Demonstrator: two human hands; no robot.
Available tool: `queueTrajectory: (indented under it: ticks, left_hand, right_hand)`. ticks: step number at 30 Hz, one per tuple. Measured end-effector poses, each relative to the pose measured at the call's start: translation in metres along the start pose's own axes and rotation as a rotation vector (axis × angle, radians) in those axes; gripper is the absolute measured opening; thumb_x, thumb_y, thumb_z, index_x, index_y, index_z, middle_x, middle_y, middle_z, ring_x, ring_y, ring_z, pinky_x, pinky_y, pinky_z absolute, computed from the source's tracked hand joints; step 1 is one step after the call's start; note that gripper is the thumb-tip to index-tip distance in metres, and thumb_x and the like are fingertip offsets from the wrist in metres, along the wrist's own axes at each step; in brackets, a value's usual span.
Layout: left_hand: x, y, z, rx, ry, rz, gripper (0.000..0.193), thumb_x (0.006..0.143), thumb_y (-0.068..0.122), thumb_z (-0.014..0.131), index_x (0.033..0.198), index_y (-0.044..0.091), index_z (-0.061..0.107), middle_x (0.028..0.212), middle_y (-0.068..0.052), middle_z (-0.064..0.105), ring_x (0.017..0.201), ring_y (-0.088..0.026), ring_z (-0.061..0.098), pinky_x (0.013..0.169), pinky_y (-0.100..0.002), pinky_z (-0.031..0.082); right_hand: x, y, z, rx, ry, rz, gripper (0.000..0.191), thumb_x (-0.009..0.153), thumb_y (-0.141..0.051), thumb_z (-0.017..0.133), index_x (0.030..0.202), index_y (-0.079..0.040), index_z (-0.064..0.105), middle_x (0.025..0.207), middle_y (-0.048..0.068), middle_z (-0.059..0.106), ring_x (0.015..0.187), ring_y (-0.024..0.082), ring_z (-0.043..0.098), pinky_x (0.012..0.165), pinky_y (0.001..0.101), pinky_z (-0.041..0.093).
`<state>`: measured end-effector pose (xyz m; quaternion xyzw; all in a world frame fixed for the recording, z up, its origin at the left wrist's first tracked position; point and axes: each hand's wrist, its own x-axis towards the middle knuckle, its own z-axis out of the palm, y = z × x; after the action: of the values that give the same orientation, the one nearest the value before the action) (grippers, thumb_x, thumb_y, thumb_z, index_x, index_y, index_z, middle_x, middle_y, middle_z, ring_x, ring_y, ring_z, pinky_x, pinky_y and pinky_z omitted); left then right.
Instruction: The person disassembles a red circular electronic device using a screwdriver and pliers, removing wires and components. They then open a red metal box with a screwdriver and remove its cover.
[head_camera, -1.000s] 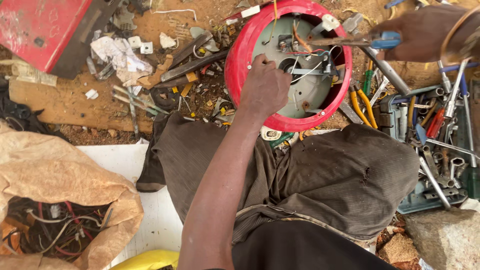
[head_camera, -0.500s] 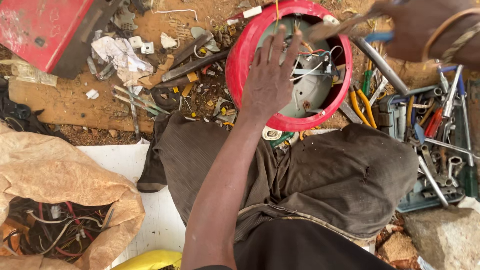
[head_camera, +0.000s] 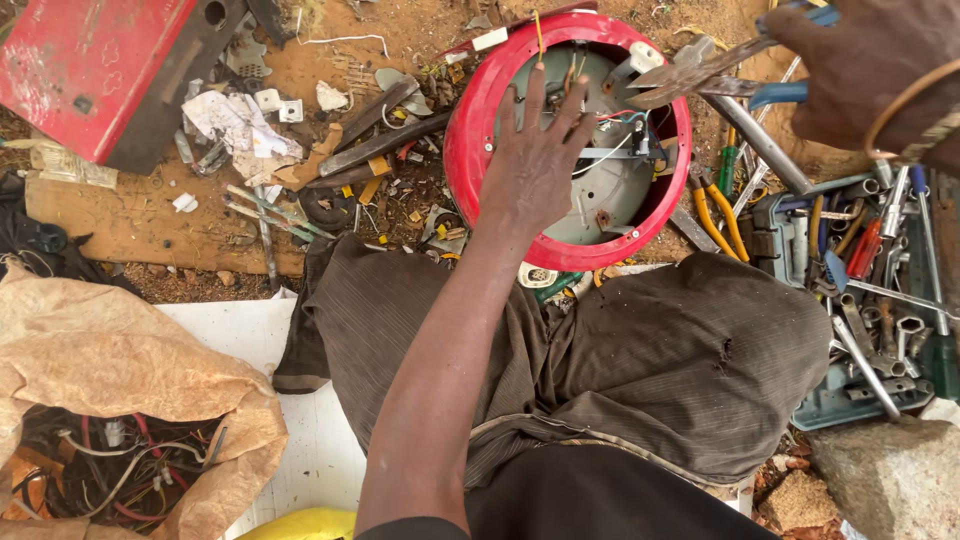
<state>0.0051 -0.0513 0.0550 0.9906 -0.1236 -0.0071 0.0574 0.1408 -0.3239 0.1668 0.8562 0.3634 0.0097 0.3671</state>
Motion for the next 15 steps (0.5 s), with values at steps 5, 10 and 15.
queueTrajectory:
  ticks: [5,10,15]
  left_hand:
    - [0.001,0.0,0.009,0.024,0.086,-0.029,0.041,0.089,0.019,0.059,0.125,0.005,0.07,0.152,-0.012,0.049,0.145,-0.035,0.034,0.117,-0.058,0.027]
    - [-0.003,-0.002,0.016,-0.123,0.153,-0.025,0.025,0.092,0.018,0.059,0.092,0.003,0.079,0.145,-0.016,0.056,0.14,-0.037,0.041,0.116,-0.057,0.029]
    - [-0.006,-0.002,0.014,-0.207,0.237,-0.042,0.022,0.085,0.016,0.062,0.083,0.003,0.081,0.14,-0.019,0.06,0.136,-0.038,0.044,0.114,-0.057,0.031]
  right_hand:
    - [0.014,-0.012,-0.029,0.039,0.063,-0.125,0.058,0.081,-0.045,0.077,0.134,-0.023,0.067,0.089,0.005,0.069,0.077,0.021,0.066,0.059,0.0377,0.052]
    - [0.045,-0.018,-0.023,0.022,-0.018,-0.216,0.064,0.08,-0.047,0.079,0.136,-0.019,0.065,0.074,0.004,0.071,0.07,0.021,0.069,0.06,0.0381,0.053]
    - [0.074,-0.011,0.012,0.038,-0.207,-0.278,0.066,0.088,-0.036,0.073,0.15,-0.019,0.056,0.071,0.004,0.071,0.063,0.019,0.067,0.056,0.0363,0.054]
